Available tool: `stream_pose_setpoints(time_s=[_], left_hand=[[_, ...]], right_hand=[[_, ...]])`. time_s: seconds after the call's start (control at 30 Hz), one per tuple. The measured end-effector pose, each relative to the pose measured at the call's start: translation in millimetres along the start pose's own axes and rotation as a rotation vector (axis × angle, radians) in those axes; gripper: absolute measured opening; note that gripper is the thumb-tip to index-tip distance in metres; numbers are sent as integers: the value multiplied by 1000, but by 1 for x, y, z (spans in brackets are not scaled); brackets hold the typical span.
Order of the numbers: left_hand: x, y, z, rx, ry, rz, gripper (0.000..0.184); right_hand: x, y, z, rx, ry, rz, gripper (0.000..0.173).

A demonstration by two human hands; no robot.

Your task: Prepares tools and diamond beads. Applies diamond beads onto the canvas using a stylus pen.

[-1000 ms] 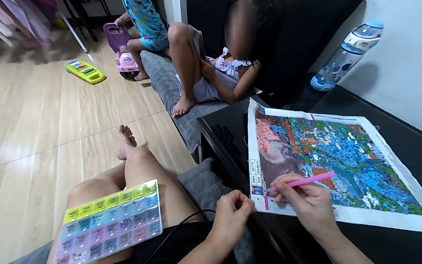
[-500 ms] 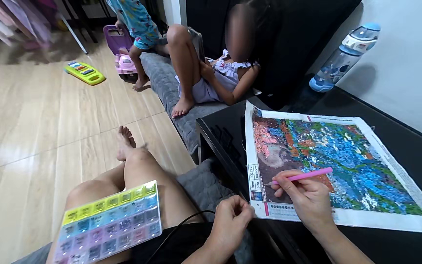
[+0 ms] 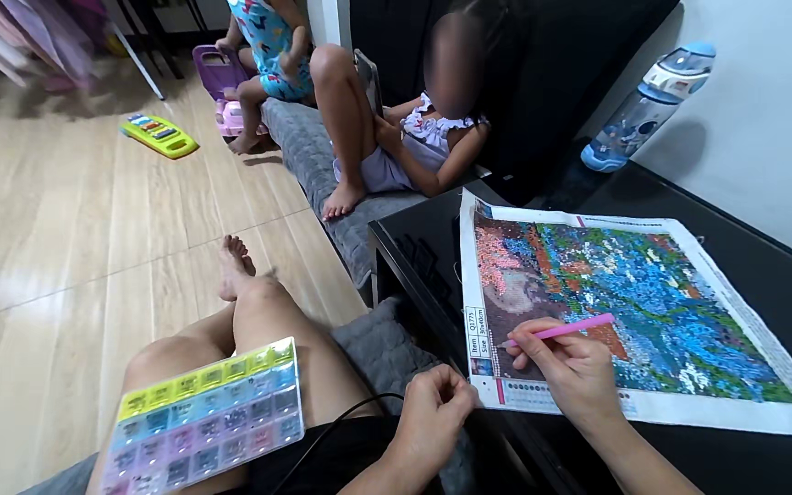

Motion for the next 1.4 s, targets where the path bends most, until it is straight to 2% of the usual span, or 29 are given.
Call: stream_pose_setpoints(time_s=[0.67, 0.8, 1.0, 1.4], left_hand=[[-8, -2, -1, 34, -37, 35, 13], [-9, -2, 0, 41, -41, 38, 13], [-9, -4, -1, 76, -94, 44, 12], [-10, -4, -1, 89, -133, 35, 14]], right_hand=[[4, 1, 9, 22, 1, -11, 11], [-4, -6, 15, 25, 64, 95, 14], [-19, -17, 23, 137, 88, 272, 23], [-23, -19, 21, 142, 104, 299, 21]])
Point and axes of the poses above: each hand's wrist, its own y-axis towards the middle knuckle, its own x-axis out of the back of the hand, z = x × y, the point moved 9 cm from there along y, towards the middle knuckle, and after that the axes turned 11 degrees about -z, right-handed, at the moved point
